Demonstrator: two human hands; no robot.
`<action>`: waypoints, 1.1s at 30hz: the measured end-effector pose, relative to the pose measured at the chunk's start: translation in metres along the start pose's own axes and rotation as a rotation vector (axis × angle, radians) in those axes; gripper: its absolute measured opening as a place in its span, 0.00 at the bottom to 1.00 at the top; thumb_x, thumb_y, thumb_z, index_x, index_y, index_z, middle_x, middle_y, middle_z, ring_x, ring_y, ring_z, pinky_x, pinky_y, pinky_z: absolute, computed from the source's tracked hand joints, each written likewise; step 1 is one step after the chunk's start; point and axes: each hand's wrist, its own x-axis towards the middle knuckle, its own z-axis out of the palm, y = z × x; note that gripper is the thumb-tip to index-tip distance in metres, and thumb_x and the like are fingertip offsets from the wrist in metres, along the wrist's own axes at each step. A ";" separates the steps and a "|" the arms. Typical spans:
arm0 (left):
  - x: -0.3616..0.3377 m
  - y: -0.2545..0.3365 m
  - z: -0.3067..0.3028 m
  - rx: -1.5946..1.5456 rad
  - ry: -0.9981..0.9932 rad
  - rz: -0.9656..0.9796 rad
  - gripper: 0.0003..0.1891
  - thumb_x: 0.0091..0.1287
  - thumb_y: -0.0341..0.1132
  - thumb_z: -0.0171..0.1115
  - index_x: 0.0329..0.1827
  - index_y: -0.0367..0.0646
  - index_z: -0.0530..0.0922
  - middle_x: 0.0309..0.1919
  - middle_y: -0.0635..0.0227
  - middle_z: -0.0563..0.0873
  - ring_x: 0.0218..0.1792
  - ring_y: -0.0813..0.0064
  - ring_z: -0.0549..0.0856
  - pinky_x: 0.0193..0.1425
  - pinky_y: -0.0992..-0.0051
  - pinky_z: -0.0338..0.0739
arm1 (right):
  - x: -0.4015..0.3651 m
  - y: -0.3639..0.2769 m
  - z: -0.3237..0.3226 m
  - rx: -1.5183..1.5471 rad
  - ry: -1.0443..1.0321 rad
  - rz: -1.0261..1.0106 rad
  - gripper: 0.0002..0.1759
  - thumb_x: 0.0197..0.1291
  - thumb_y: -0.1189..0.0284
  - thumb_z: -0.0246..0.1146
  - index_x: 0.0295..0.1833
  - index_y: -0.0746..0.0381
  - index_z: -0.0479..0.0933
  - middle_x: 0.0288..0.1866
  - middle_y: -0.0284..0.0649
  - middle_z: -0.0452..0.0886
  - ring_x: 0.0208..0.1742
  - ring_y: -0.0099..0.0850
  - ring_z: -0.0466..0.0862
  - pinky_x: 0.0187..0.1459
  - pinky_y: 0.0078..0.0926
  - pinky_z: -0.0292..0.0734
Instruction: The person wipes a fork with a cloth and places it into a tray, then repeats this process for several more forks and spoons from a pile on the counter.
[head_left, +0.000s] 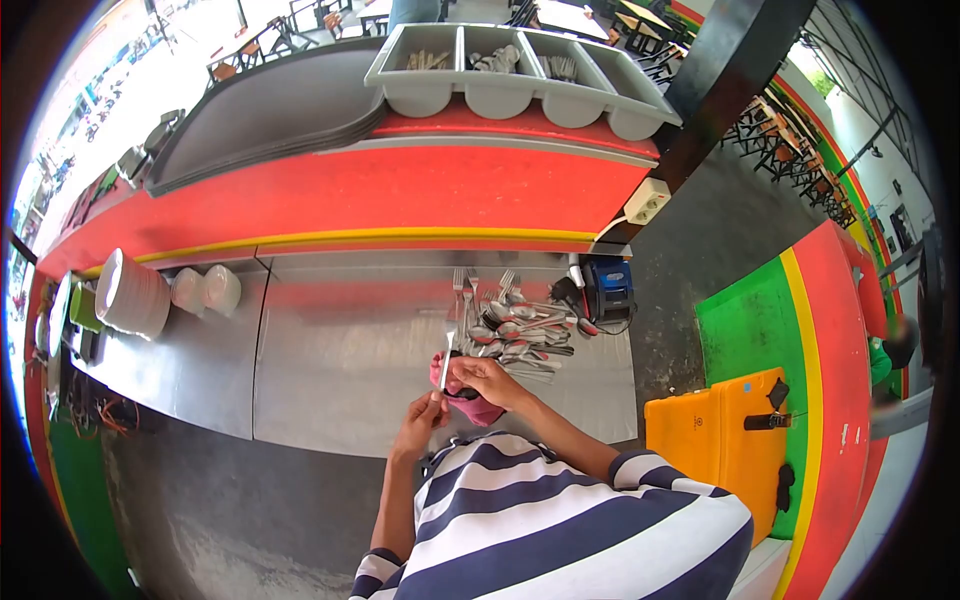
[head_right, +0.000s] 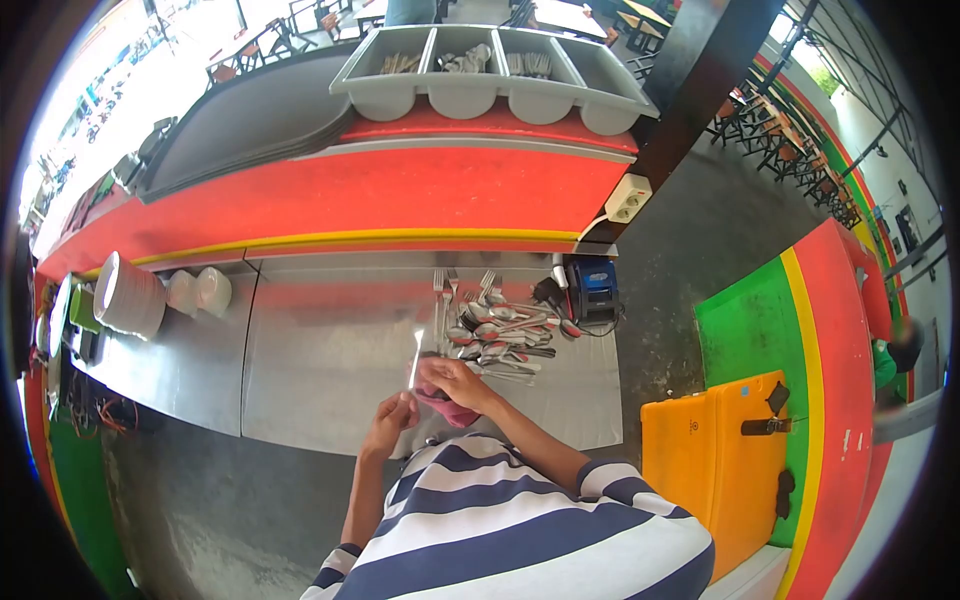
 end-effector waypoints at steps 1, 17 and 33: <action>0.006 0.004 0.006 -0.069 -0.068 0.001 0.18 0.79 0.47 0.46 0.35 0.44 0.73 0.25 0.75 0.73 0.28 0.83 0.70 0.35 0.80 0.64 | -0.002 -0.015 0.003 0.138 -0.012 0.022 0.21 0.72 0.64 0.58 0.61 0.68 0.74 0.49 0.43 0.83 0.52 0.30 0.83 0.54 0.30 0.79; 0.132 0.176 0.106 0.702 -0.216 0.602 0.12 0.70 0.36 0.63 0.39 0.32 0.82 0.24 0.72 0.81 0.27 0.86 0.77 0.31 0.78 0.72 | 0.030 -0.178 -0.076 -0.351 0.357 -0.516 0.17 0.67 0.64 0.65 0.47 0.69 0.83 0.32 0.33 0.84 0.30 0.17 0.82 0.31 0.18 0.75; 0.323 0.393 0.224 0.954 -0.020 1.109 0.13 0.61 0.37 0.64 0.45 0.41 0.87 0.36 0.56 0.90 0.38 0.63 0.90 0.44 0.68 0.81 | 0.159 -0.424 -0.216 -0.876 0.779 -0.853 0.15 0.57 0.63 0.72 0.40 0.65 0.86 0.31 0.42 0.87 0.32 0.26 0.85 0.35 0.27 0.77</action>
